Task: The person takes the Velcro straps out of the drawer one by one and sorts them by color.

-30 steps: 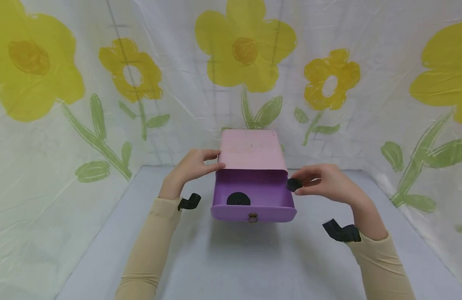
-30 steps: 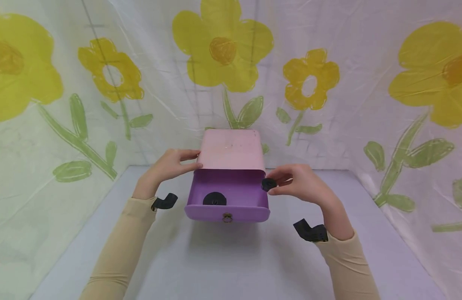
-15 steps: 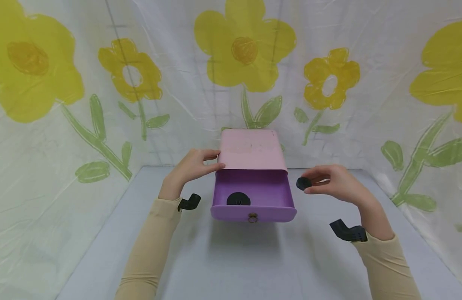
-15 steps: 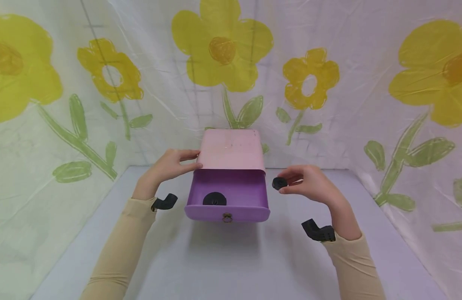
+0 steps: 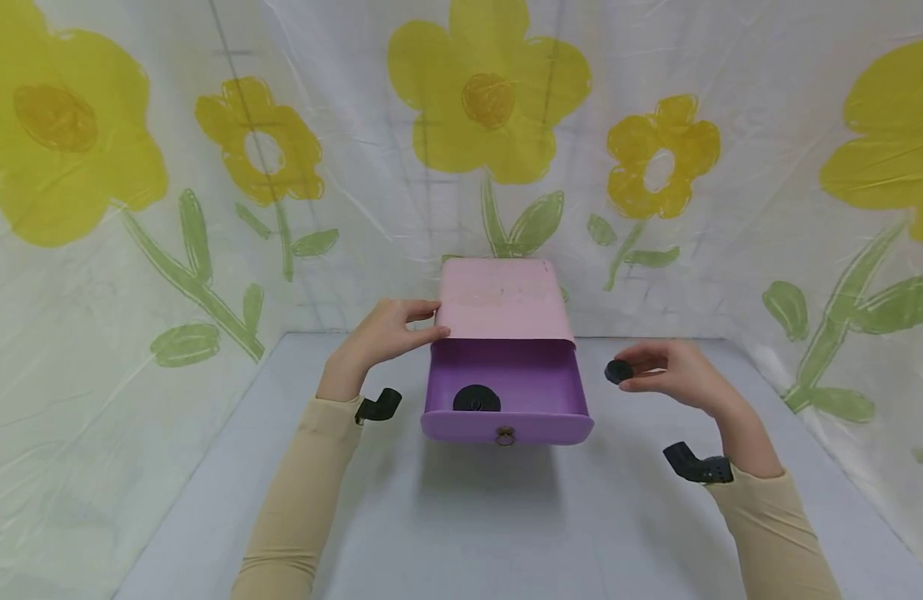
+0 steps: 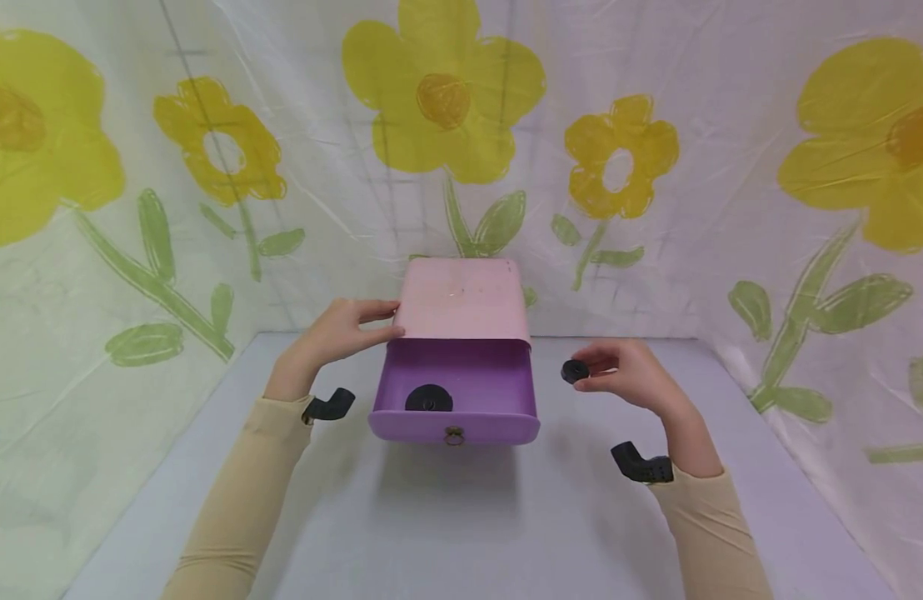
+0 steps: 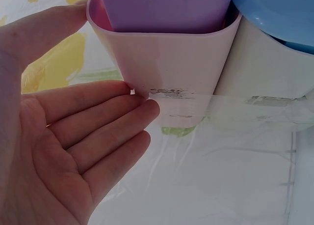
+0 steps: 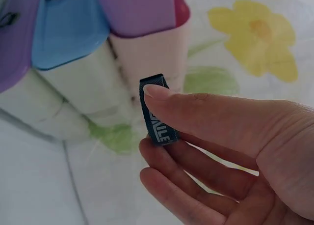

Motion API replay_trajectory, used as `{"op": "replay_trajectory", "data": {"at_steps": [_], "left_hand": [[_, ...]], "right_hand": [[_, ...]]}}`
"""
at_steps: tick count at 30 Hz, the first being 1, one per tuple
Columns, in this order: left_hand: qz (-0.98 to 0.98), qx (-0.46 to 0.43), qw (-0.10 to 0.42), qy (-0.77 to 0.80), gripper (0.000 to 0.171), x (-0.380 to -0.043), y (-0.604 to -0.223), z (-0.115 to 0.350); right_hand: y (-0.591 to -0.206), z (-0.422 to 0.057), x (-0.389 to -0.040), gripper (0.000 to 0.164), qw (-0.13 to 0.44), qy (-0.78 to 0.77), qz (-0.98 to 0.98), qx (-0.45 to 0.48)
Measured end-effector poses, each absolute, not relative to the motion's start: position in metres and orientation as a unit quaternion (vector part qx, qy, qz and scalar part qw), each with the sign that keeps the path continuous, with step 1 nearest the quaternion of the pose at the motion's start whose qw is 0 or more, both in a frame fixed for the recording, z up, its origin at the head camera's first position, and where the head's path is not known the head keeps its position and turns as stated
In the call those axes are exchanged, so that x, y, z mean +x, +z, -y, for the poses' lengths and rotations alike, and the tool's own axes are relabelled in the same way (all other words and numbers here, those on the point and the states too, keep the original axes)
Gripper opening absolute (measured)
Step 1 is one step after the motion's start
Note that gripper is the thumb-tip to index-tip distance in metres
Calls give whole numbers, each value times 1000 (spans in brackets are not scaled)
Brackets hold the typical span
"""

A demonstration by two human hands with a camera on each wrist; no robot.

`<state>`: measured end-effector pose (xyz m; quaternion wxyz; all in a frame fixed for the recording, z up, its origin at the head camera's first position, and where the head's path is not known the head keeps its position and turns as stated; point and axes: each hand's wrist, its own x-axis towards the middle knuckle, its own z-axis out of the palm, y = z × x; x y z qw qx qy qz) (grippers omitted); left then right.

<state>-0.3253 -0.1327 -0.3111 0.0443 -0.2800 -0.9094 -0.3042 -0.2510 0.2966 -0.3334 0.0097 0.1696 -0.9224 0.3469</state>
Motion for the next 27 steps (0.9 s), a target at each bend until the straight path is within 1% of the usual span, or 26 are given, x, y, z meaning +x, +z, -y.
{"op": "replay_trajectory", "data": {"at_steps": [13, 27], "left_hand": [[908, -284, 47, -304, 65, -326, -311, 133], [906, -285, 49, -308, 63, -326, -312, 133]], "right_hand": [[-366, -314, -265, 53, 7, 352, 929, 116], [-402, -328, -278, 54, -2, 368, 927, 74]]}}
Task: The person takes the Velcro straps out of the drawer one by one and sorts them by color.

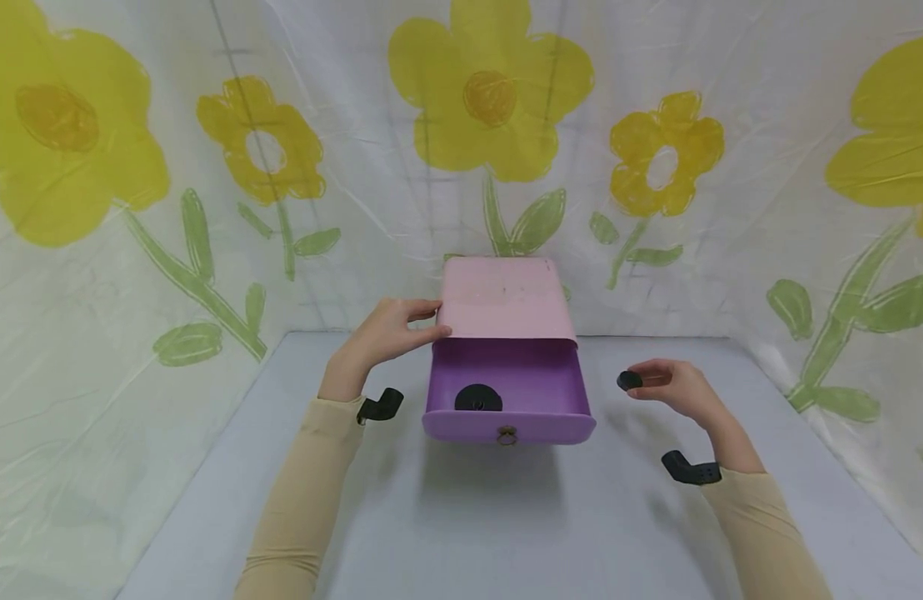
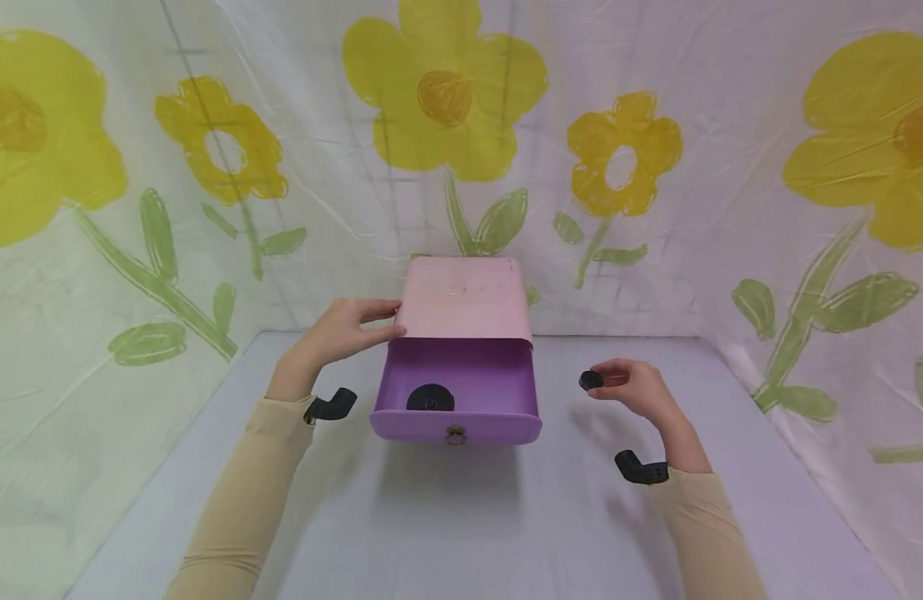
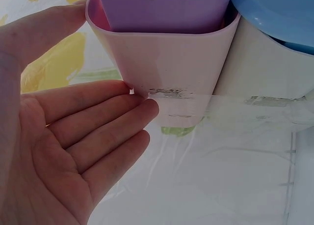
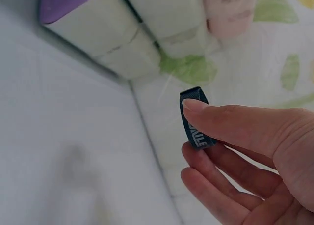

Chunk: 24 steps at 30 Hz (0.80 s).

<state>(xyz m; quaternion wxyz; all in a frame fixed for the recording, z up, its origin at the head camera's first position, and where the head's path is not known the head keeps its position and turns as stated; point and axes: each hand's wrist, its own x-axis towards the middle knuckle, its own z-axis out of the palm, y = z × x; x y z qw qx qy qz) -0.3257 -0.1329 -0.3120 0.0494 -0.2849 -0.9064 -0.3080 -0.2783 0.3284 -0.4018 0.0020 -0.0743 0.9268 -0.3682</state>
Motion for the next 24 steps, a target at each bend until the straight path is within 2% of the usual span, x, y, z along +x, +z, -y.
{"op": "replay_trajectory", "data": {"at_steps": [14, 24], "left_hand": [[909, -278, 48, -306, 61, -326, -313, 132], [910, -276, 44, -307, 63, -326, -312, 132]], "right_hand": [[-435, -343, -294, 56, 26, -369, -929, -22], [-454, -345, -301, 58, 12, -382, -924, -7]]}}
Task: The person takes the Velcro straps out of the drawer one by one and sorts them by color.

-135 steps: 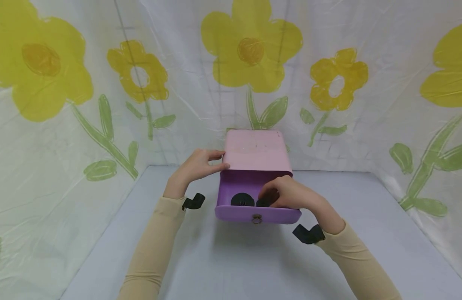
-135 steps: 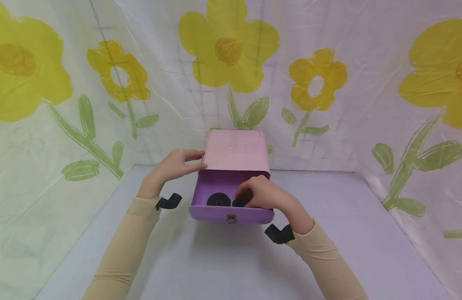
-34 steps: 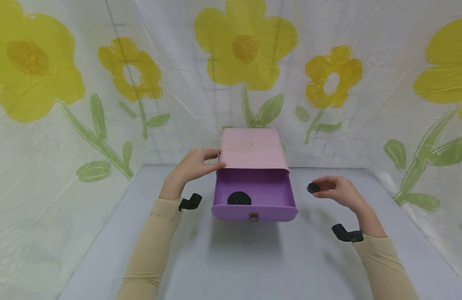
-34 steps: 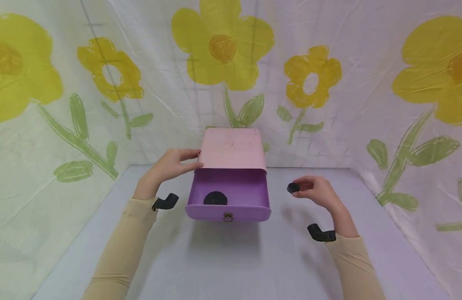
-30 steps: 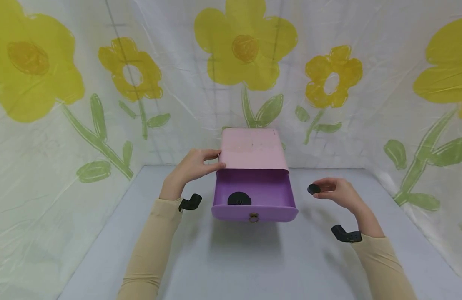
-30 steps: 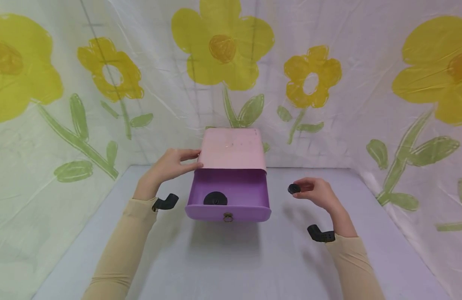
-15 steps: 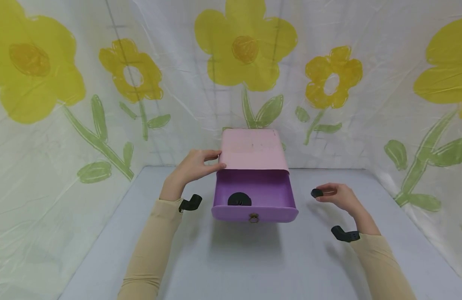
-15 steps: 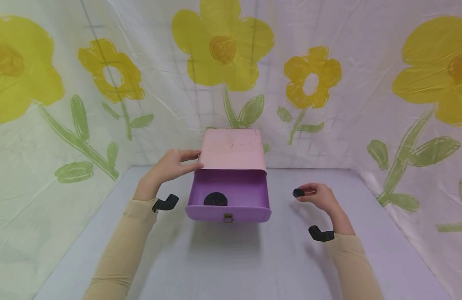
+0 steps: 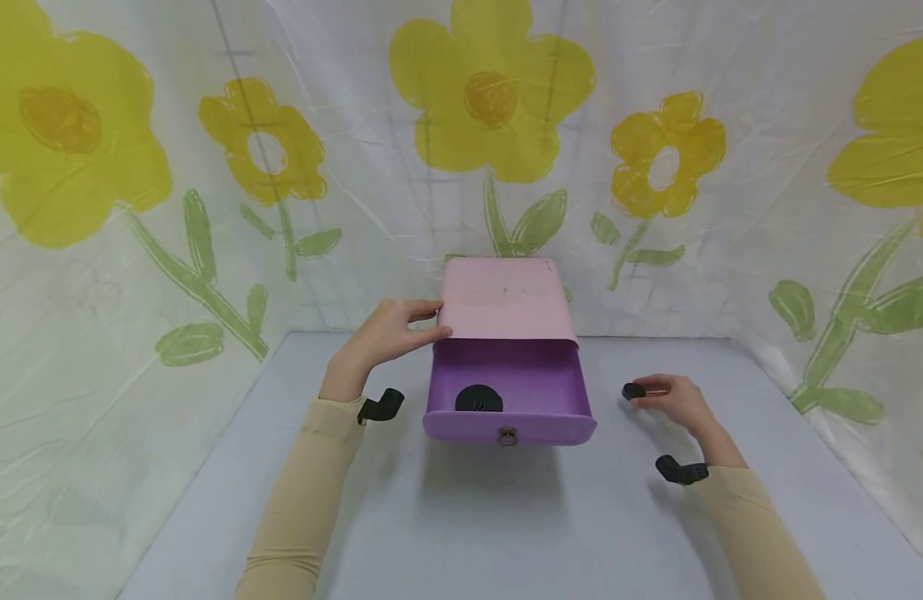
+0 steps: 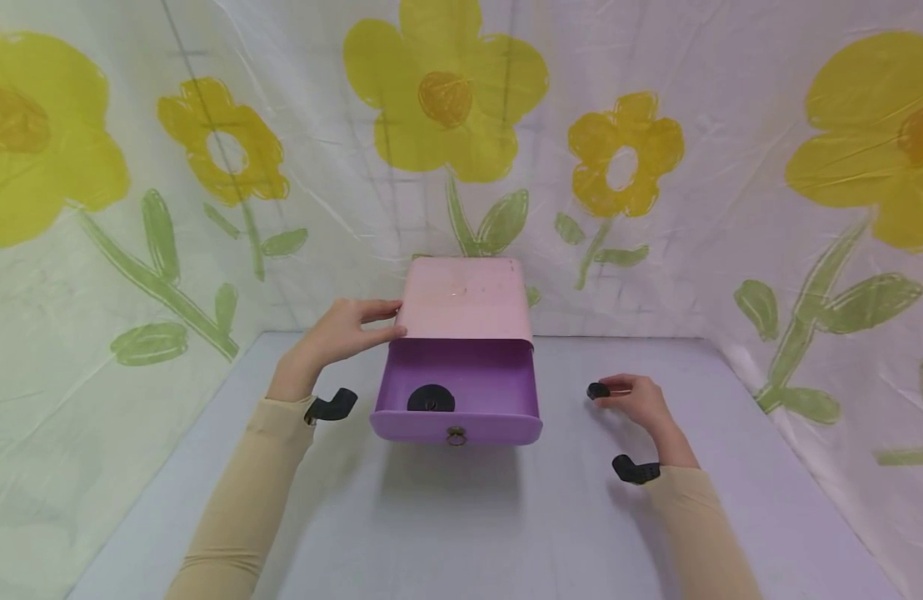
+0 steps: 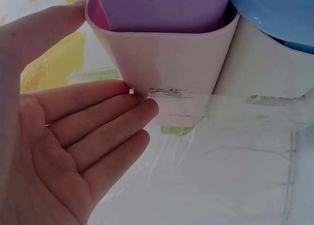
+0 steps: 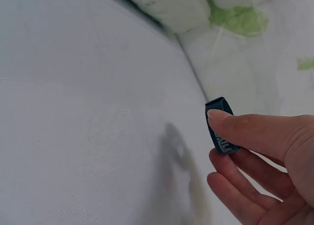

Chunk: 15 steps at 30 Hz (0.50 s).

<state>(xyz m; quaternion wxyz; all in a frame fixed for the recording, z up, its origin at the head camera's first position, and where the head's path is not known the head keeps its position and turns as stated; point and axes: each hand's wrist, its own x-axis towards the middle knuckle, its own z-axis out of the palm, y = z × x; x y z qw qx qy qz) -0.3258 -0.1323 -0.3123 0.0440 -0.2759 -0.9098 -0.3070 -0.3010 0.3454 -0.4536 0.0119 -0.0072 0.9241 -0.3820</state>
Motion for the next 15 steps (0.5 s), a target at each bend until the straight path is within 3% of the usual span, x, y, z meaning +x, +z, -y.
{"op": "replay_trajectory", "data": {"at_steps": [15], "left_hand": [[907, -283, 49, -307, 61, -325, -312, 133]], "right_hand": [[-471, -339, -304, 54, -18, -390, -921, 14]]}}
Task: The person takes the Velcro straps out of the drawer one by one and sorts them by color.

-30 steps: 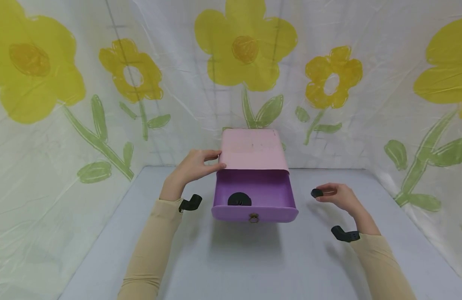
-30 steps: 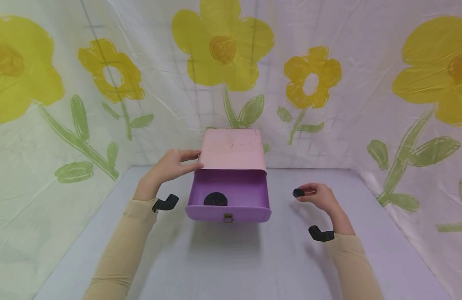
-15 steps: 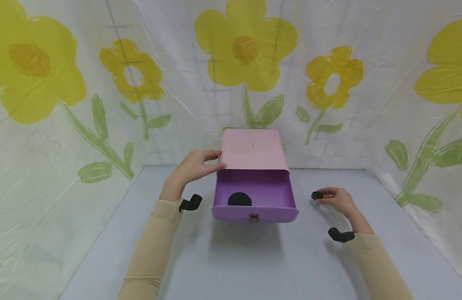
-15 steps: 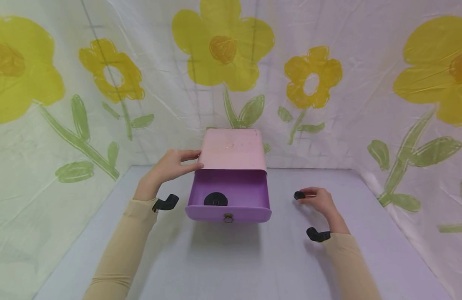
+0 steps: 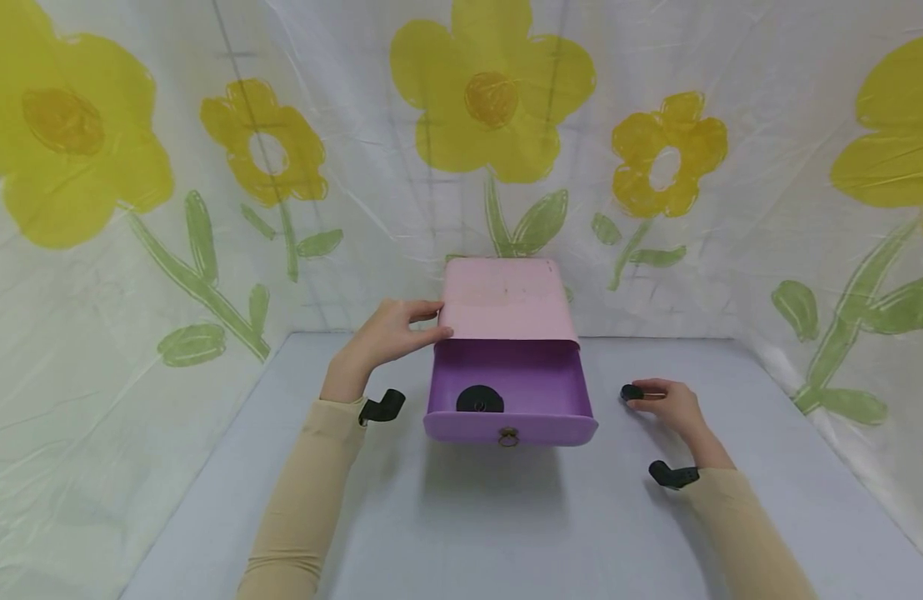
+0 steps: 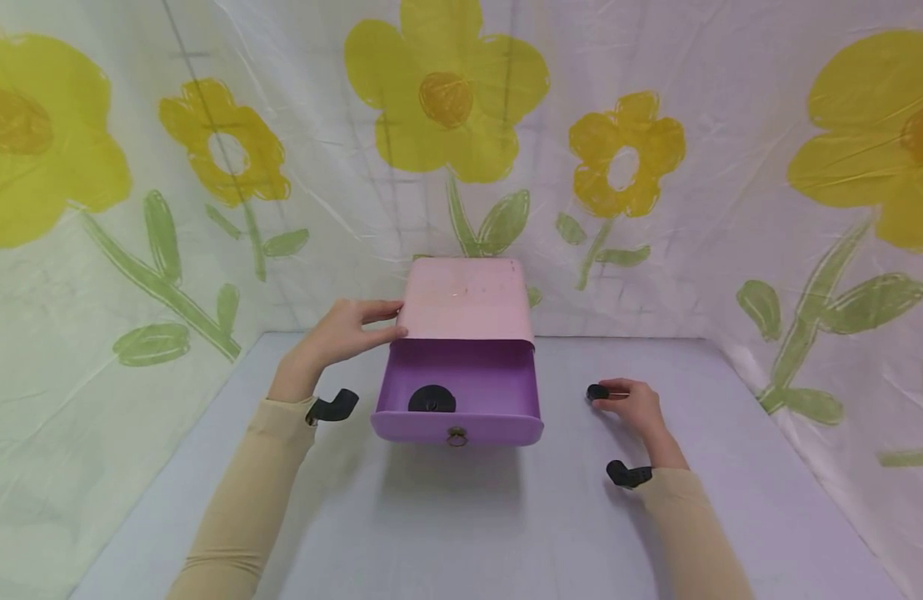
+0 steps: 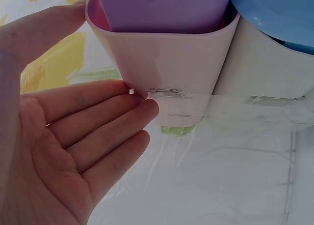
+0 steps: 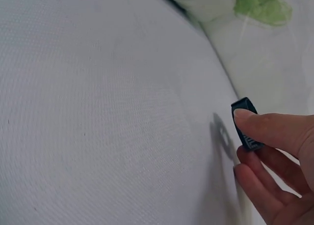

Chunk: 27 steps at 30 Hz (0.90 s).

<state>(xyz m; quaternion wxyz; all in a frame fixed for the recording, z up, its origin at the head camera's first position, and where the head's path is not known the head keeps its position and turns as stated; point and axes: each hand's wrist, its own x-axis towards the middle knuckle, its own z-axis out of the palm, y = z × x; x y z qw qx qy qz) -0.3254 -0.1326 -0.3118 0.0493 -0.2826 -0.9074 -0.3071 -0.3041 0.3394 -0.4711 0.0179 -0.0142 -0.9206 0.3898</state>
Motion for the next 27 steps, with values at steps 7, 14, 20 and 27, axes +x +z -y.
{"op": "replay_trajectory", "data": {"at_steps": [7, 14, 20, 27], "left_hand": [[907, -285, 54, -306, 61, -325, -313, 133], [906, -283, 49, -310, 62, -324, -312, 133], [907, -284, 50, -307, 62, -323, -311, 132], [908, -284, 48, -305, 62, -324, -311, 132]], "right_hand": [[-477, -335, -308, 53, 40, 394, 918, -13], [-482, -330, -311, 50, 57, 387, 920, -11], [-486, -327, -313, 49, 63, 383, 921, -16], [-489, -325, -315, 50, 55, 378, 924, -25]]}}
